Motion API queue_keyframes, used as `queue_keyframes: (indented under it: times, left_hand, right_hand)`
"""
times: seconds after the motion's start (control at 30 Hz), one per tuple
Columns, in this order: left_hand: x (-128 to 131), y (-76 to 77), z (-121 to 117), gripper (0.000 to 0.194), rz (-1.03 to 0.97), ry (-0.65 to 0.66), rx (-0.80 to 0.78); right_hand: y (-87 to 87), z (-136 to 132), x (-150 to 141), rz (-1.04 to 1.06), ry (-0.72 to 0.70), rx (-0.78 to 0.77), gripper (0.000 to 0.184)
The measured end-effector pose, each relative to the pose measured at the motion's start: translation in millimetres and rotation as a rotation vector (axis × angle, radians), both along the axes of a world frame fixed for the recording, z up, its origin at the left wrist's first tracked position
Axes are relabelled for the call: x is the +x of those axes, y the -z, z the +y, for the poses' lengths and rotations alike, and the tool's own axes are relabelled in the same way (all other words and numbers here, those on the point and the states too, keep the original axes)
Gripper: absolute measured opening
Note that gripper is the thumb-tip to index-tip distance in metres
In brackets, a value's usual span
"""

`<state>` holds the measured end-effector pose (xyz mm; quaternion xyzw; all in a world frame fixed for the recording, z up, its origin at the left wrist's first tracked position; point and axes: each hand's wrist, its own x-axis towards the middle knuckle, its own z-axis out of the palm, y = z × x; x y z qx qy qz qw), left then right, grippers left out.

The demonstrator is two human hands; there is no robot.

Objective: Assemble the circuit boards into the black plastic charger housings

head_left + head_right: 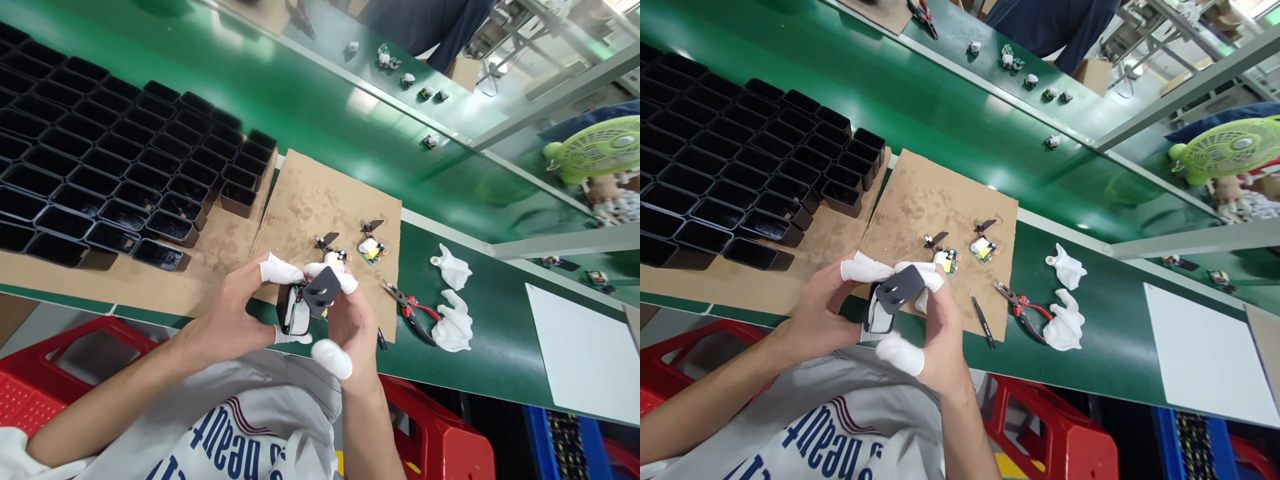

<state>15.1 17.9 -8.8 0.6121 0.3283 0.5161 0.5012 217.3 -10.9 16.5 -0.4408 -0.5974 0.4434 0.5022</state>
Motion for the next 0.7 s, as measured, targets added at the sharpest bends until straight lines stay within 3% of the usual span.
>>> queue_keyframes:
  times: [0.07,0.23,0.4,0.6,0.7]
  left_hand:
    - [-1,-0.9,-1,0.063,0.023,0.006,-0.033]
    - [-3,-0.9,-4,0.065,0.03,0.05,-0.058]
    - [-7,-0.7,-4,0.073,0.042,0.071,-0.015]
    - [-8,2.7,-1,0.06,0.081,0.065,0.002]
    - [-6,0.4,-1,0.058,0.053,0.061,0.026]
  right_hand:
    - [2.5,-2,1,-0.036,-0.034,0.031,0.087]
    - [-6.4,-1,4,-0.16,-0.062,0.077,0.073]
    - [-14.8,-3,7,-0.166,-0.102,0.149,0.076]
    - [-27.5,-8,15,-0.1,0.079,0.248,0.072]
    - [-30.9,-7,17,-0.068,0.071,0.226,0.068]
